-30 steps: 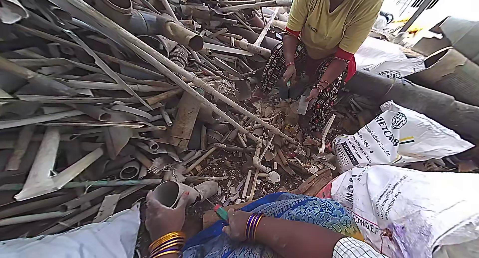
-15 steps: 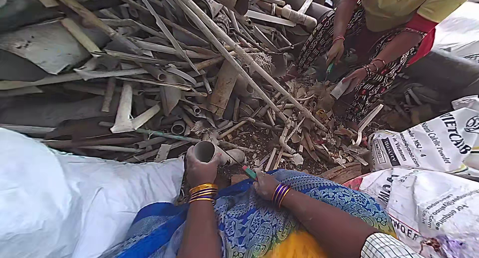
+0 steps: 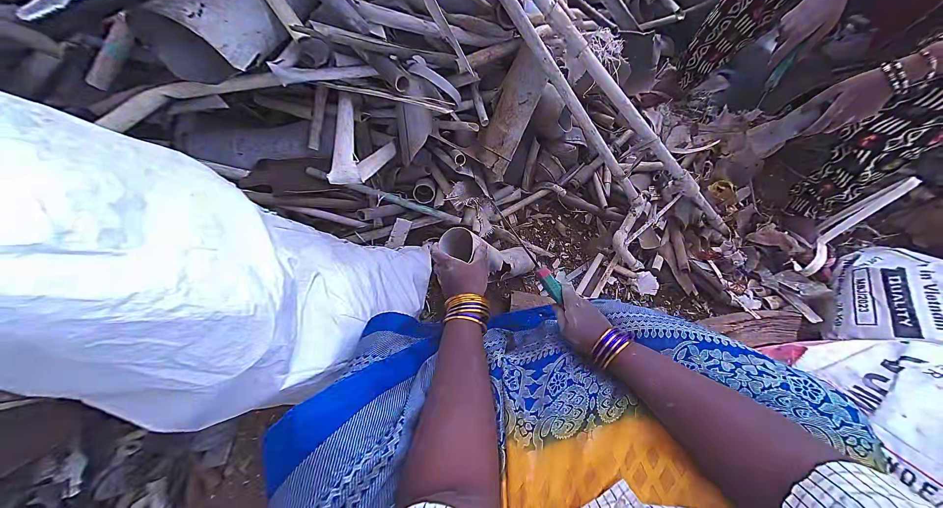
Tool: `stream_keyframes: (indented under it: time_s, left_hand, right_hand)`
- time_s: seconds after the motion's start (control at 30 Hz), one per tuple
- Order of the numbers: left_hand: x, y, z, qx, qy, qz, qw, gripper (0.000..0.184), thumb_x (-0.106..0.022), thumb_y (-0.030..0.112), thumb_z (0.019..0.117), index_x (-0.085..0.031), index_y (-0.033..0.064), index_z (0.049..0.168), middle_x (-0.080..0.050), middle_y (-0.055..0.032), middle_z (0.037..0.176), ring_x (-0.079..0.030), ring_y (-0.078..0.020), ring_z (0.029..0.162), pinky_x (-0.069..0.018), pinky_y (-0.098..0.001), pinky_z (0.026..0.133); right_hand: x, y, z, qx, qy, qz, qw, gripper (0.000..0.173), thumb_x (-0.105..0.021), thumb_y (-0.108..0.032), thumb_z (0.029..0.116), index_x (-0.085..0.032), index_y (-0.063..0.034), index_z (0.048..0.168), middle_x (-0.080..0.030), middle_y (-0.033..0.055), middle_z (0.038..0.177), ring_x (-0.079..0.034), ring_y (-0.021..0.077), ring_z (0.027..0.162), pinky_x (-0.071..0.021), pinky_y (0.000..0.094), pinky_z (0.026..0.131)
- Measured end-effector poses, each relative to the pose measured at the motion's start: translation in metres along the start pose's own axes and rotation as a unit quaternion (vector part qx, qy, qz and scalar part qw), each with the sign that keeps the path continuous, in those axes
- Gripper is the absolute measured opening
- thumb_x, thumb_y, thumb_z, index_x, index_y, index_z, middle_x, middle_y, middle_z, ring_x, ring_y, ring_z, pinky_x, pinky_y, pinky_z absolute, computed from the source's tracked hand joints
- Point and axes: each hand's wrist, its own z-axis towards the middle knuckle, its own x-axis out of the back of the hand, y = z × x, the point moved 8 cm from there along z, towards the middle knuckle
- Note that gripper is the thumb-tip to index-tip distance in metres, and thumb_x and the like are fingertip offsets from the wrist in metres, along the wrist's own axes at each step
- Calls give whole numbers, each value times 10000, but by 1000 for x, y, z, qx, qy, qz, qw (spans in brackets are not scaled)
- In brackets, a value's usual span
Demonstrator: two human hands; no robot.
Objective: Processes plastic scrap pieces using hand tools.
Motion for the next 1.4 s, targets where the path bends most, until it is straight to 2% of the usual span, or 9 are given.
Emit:
stream_keyframes:
  time_s: [0.07, 0.23, 0.4, 0.53, 0.67, 0.83, 0.97, 1.3, 1.4]
  left_hand:
    - [-2, 4, -4, -2, -5, 10, 1000, 1005, -772, 432, 918, -178, -1, 1603, -469, -310, 1486, -515, -398, 1370, -411, -491, 1143]
    - [-4, 7, -6, 3, -13, 31, 999, 1014, -745, 462, 933, -151, -1, 1612, -440, -315, 1508, -527, -404, 1358, -434, -494, 1122]
    - [-3, 8, -10, 20, -11, 32, 999, 1023, -733, 470, 939, -128, 4, 1619, -423, -307, 1526, -522, -392, 1366, -435, -487, 1119]
    - [-3, 7, -10, 23, -10, 33, 999, 1029, -723, 486, 942, -118, 3, 1620, -421, -311, 1523, -535, -394, 1353, -443, -479, 1112]
    - [-6, 8, -10, -11, 5, 26, 1000, 1008, -745, 432, 938, -155, -50, 1599, -408, -336, 1528, -468, -408, 1413, -384, -466, 1165]
    - [-8, 9, -7, -47, 20, -8, 999, 1011, -747, 426, 938, -156, -56, 1601, -357, -364, 1551, -429, -449, 1434, -365, -498, 1177]
    - [-10, 5, -5, -40, 18, 8, 999, 1018, -741, 452, 937, -153, -41, 1607, -384, -357, 1537, -451, -450, 1417, -380, -513, 1162]
    - [-9, 7, -8, -53, 16, -2, 998, 1011, -748, 436, 934, -162, -44, 1602, -385, -354, 1534, -420, -429, 1441, -352, -482, 1184]
    - [-13, 11, -9, -63, 12, 8, 998, 1007, -738, 428, 942, -151, -56, 1601, -358, -354, 1553, -413, -431, 1448, -348, -480, 1190]
  right_hand:
    - [-22, 24, 11, -77, -112, -64, 989, 458, -417, -182, 1093, -338, 51, 1479, -560, 290, 1373, -590, 396, 1289, -473, 528, 1061]
    - [11, -9, -4, 0, 31, 16, 999, 501, -383, -219, 1116, -322, 13, 1556, -621, 252, 1330, -645, 369, 1210, -494, 506, 1036]
    - [-24, 27, 10, -92, -92, -54, 990, 498, -408, -200, 1094, -315, 49, 1515, -579, 284, 1367, -606, 394, 1274, -481, 537, 1057]
    - [13, 0, -3, -24, 54, 33, 998, 515, -381, -206, 1114, -296, 27, 1566, -623, 258, 1327, -651, 362, 1203, -496, 488, 1039]
    - [-26, 23, 7, -63, -99, -23, 993, 481, -402, -210, 1104, -333, 46, 1505, -573, 291, 1370, -596, 407, 1278, -471, 553, 1061]
    - [15, 2, 0, -9, 13, 69, 997, 472, -397, -218, 1113, -361, 10, 1525, -635, 259, 1284, -653, 380, 1181, -504, 533, 1013]
    - [-19, 23, 7, -65, -104, 25, 992, 485, -404, -214, 1109, -335, 48, 1511, -573, 296, 1372, -595, 406, 1283, -477, 559, 1054]
    - [-20, 27, 7, -73, -107, 25, 991, 421, -416, -201, 1101, -388, 32, 1451, -599, 273, 1322, -622, 388, 1243, -505, 551, 1013]
    - [10, 6, -1, -24, -14, 58, 998, 484, -379, -241, 1126, -354, 26, 1529, -602, 264, 1350, -618, 378, 1252, -483, 527, 1050]
